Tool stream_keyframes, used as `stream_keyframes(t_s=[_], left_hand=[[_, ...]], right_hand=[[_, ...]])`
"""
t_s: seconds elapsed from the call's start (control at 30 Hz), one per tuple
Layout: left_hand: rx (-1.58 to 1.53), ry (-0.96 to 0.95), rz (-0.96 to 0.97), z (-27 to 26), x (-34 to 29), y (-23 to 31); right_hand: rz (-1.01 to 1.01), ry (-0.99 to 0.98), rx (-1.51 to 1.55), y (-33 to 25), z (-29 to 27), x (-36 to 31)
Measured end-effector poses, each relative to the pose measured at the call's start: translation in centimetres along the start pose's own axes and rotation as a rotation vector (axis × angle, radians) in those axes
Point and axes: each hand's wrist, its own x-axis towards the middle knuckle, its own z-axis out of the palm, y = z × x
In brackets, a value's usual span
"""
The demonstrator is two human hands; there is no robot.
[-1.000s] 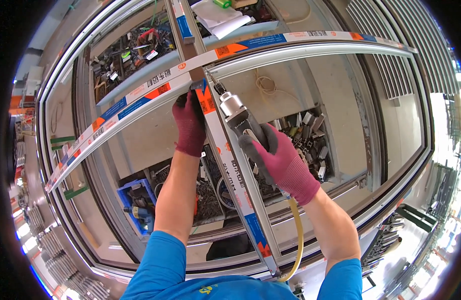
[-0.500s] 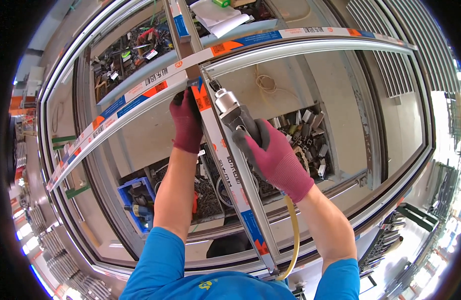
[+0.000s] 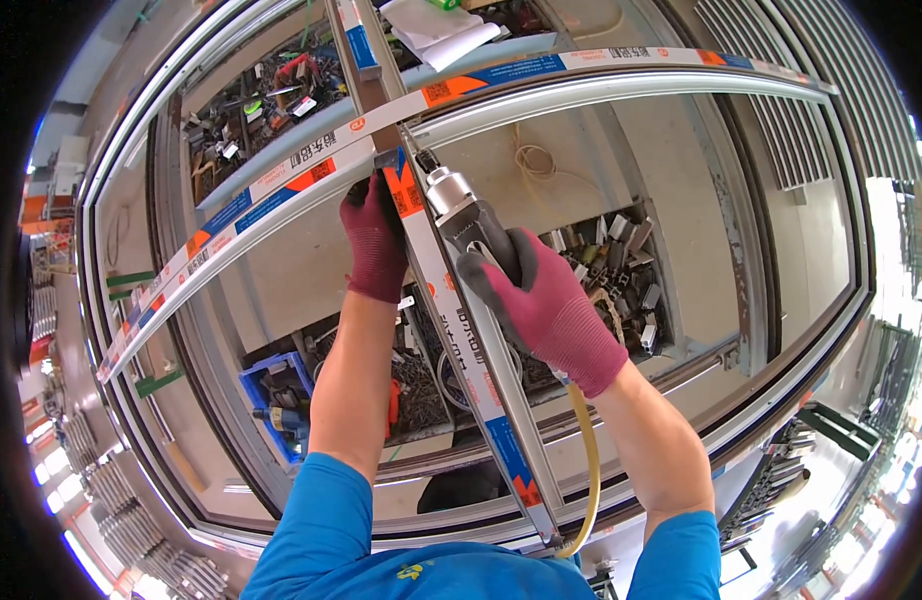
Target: Assembling large metal frame structures using power tools and a heat gun in a factory setting.
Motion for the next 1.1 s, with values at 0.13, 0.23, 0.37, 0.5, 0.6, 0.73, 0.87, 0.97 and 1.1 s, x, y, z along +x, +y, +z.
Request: stream_keyframes(t_s=[0.13,0.23,0.37,0.5,0.6,0.73,0.87,0.97,1.1], left_hand=[[-0.013,-0.009,-0.011,0.2,-0.2,0.1],[0.006,-0.007,-0.013,-0.1,-0.2,0.3],[-0.028,-0.012,-0.006,0.1,-0.2,0.0],[-0.026,-0.006,-0.016,0.1,-0.1,0.3],[-0.005,-0.015,-0.021,-0.2,-0.2,0.1],[0.004,-0.005,-0.022,-0.2,0.1,-0.2],[0.042,0.007,-0.010,-0.2,0.3,-0.2],[0.011,-0.030,-0.013,-0.2,0.2,-0.1],[0.011,-0.008,-0.076,-0.6,0.1,1.2]], right_hand=[[-0.071,0.025,-0.007,0.6,0.1,0.2],[-0.005,-0.010,-0.065,0.3,-0.1,0.3],[-0.113,0.026,-0.112,1.7,-0.1,0.9],[-0.099,0.029,-0.052,1.1,0.1,0.7],[-0.034,-0.030,-0.040,0.7,0.0,0.9],[0.113,-0.095,0.073,-0.5,-0.5,0.6],[-0.089,-0.006,-0.088,1.9,-0.3,1.3],[-0.120,0.021,-0.138,1.6,-0.2,1.0],[0.150,-0.149,0.165,-2.3,-0.9,-0.1]])
